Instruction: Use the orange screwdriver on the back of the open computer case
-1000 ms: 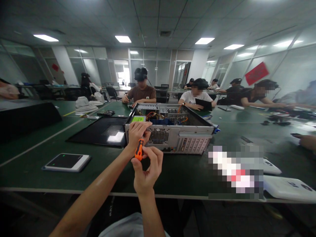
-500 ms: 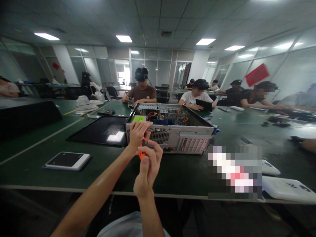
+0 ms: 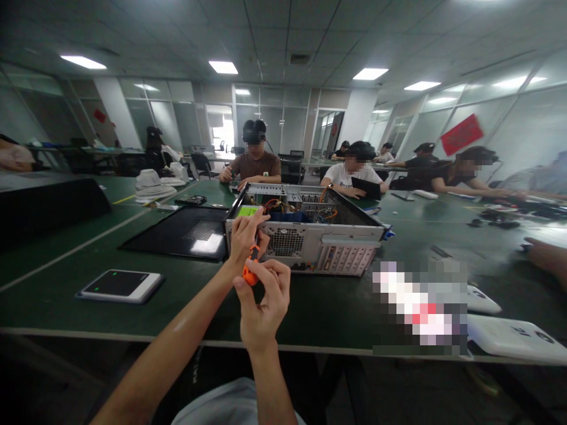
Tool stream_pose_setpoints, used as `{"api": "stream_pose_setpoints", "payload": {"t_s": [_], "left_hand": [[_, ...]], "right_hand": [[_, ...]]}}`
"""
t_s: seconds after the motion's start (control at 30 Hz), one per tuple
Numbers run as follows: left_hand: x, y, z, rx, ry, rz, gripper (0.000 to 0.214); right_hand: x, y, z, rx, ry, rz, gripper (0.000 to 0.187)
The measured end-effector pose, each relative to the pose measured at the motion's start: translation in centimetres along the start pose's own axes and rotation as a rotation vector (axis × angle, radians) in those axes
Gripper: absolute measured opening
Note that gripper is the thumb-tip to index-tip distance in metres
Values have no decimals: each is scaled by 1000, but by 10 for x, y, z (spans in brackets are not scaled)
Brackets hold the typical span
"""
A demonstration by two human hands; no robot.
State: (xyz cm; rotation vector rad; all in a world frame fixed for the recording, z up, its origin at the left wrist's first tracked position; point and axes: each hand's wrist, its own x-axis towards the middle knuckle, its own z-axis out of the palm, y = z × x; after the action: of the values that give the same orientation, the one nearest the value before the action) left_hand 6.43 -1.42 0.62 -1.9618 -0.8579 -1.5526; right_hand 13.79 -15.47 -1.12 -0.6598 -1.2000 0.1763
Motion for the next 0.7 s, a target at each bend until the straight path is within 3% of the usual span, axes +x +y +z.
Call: {"api": "stream_pose_setpoints", "payload": {"t_s": [0.13,0.23,0.37,0.53,0.7], "left_hand": [[0,0,-3,-20,-23,-1,73],[0,-1,-3,-15,-29,2,73],[1,-1,-2,9,-5,33,71],[2,0,-4,48,-27,58,48],[1,0,-8,28,-85,33,47]], "right_hand": [[-2,-3,2,156,-7,73,36],[0,-8,2,211,-50,77,24],[2,-10,-2,90,-125,51,25],[-3,-8,3,299,-191,108,29],[-3,-8,2,86,-162,55,26]]}}
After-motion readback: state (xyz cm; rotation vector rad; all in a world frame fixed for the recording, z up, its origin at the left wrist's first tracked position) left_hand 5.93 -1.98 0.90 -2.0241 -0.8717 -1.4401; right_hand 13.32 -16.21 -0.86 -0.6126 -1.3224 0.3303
